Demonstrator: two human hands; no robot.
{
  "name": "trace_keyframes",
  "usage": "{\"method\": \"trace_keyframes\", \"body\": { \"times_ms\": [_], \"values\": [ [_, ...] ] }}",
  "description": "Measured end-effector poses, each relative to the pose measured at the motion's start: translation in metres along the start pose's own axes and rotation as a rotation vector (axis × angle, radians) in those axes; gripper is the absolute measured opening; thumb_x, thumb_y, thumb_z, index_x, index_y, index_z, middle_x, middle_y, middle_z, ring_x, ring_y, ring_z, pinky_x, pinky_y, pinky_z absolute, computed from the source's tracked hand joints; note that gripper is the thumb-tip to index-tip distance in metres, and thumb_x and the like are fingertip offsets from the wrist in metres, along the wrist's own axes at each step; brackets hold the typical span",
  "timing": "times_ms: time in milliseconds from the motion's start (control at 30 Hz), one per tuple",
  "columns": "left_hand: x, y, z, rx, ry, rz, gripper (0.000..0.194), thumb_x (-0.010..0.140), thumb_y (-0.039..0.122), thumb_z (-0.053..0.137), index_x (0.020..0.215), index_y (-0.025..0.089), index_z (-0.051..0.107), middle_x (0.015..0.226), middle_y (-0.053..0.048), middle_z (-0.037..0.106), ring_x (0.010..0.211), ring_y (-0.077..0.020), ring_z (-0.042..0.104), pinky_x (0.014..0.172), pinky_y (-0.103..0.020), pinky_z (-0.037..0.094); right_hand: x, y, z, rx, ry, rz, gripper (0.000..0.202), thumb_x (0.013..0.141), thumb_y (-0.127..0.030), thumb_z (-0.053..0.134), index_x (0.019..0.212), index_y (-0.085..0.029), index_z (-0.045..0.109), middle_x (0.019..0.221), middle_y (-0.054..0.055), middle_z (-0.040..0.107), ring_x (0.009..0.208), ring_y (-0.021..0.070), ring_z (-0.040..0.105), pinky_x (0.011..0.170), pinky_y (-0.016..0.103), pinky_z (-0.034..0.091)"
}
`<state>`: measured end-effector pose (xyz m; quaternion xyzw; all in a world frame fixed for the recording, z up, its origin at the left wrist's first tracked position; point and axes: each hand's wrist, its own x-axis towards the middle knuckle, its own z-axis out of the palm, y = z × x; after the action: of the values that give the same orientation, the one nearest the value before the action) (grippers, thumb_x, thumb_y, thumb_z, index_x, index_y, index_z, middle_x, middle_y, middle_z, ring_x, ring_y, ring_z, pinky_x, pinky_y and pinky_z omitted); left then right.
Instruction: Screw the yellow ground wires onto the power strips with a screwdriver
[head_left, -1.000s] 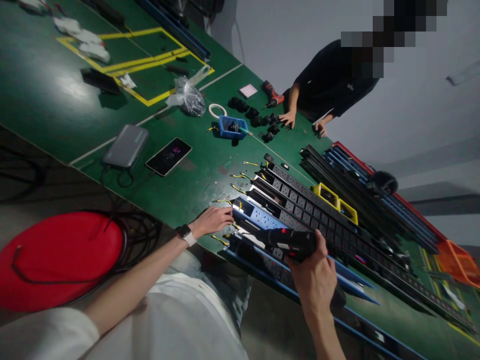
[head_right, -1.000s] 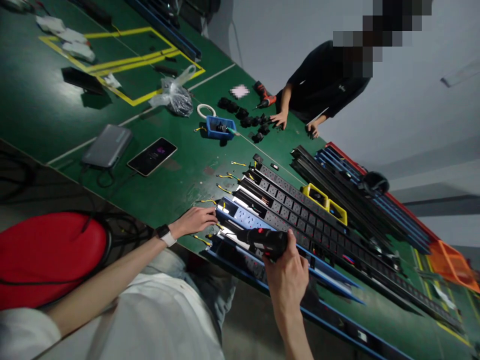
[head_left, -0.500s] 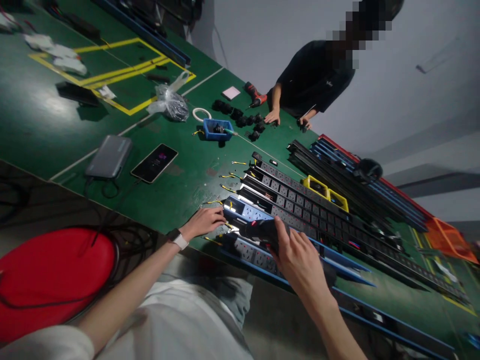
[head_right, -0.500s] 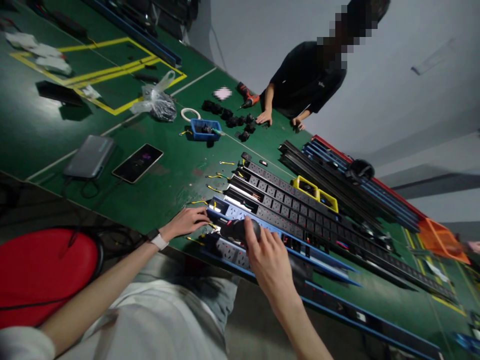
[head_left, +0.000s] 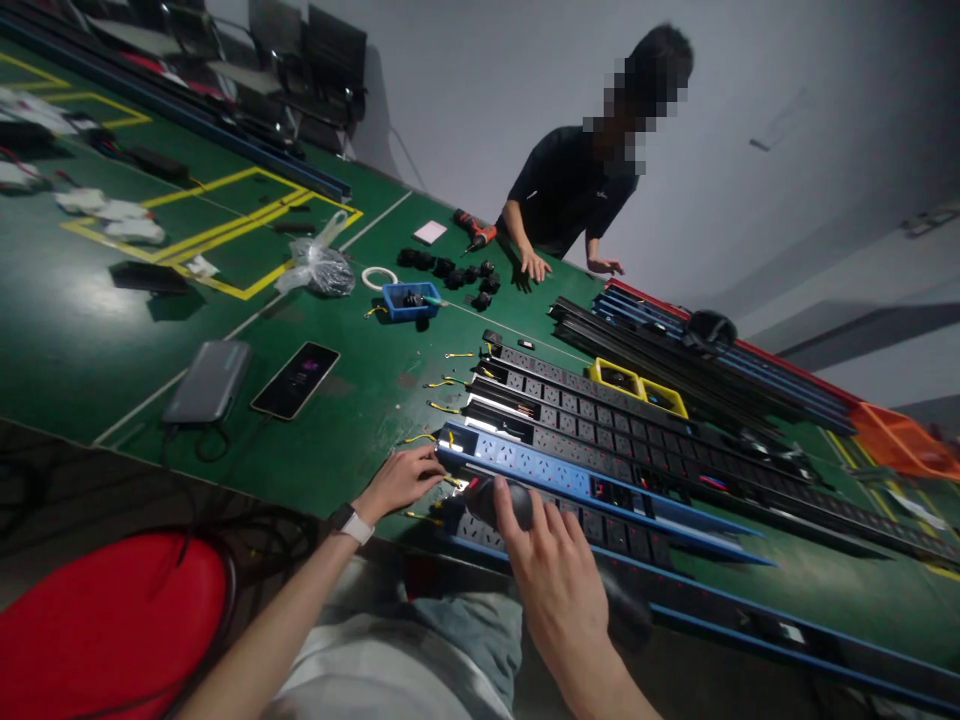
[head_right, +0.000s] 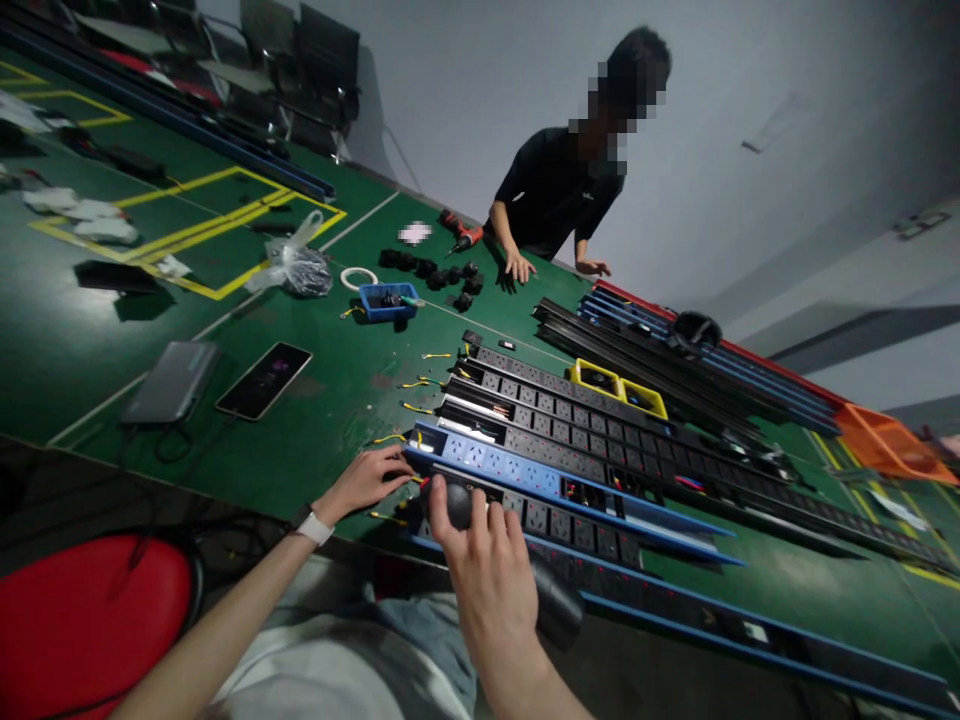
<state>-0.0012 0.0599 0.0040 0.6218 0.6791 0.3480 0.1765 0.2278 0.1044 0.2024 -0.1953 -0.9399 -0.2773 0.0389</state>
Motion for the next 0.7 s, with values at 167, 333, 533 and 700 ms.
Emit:
{"method": "trace_keyframes", "body": {
  "times_ms": [167, 333, 533, 700],
  "values": [
    [0.000, 0.001, -0.001, -0.047, 0.044, 0.008, 0.019, 0.096, 0.029, 0.058, 0.095, 0.022, 0.076, 0.101, -0.004, 0.070, 0.087, -0.0147, 0.067, 0.078, -0.027, 0.051, -0.016, 0.003, 0.015, 0.032, -0.045, 0.127, 0.092, 0.074, -0.005, 0.071, 0.151, -0.011, 0.021, 0.097, 0.013, 0.070, 0.079, 0.0233, 0.068, 0.075, 0.038, 0.058],
    [0.000, 0.001, -0.004, -0.195, 0.108, 0.002, 0.019, 0.096, 0.032, 0.060, 0.093, 0.020, 0.075, 0.094, -0.004, 0.069, 0.079, -0.0121, 0.064, 0.073, -0.024, 0.049, -0.010, 0.028, 0.027, 0.097, -0.138, 0.288, 0.110, 0.075, -0.023, 0.082, 0.151, -0.004, 0.005, 0.081, 0.008, 0.070, 0.067, 0.0245, 0.066, 0.068, 0.036, 0.055],
    [0.012, 0.000, -0.025, -0.266, 0.257, -0.145, 0.019, 0.095, 0.033, 0.062, 0.093, 0.019, 0.075, 0.091, -0.002, 0.067, 0.063, -0.0087, 0.053, 0.061, -0.023, 0.044, -0.008, 0.045, 0.039, 0.219, -0.305, 0.380, 0.111, 0.076, -0.025, 0.082, 0.149, -0.003, 0.002, 0.077, 0.007, 0.071, 0.068, 0.0268, 0.068, 0.062, 0.032, 0.049],
    [0.020, -0.016, -0.038, 0.058, 0.155, -0.094, 0.028, 0.096, 0.027, 0.059, 0.122, 0.026, 0.070, 0.112, -0.006, 0.066, 0.108, -0.0223, 0.056, 0.094, -0.037, 0.046, -0.012, 0.046, 0.044, 0.211, -0.274, 0.388, 0.098, 0.085, -0.030, 0.070, 0.152, 0.001, 0.004, 0.068, 0.007, 0.068, 0.061, 0.0294, 0.066, 0.055, 0.033, 0.046]
  ]
}}
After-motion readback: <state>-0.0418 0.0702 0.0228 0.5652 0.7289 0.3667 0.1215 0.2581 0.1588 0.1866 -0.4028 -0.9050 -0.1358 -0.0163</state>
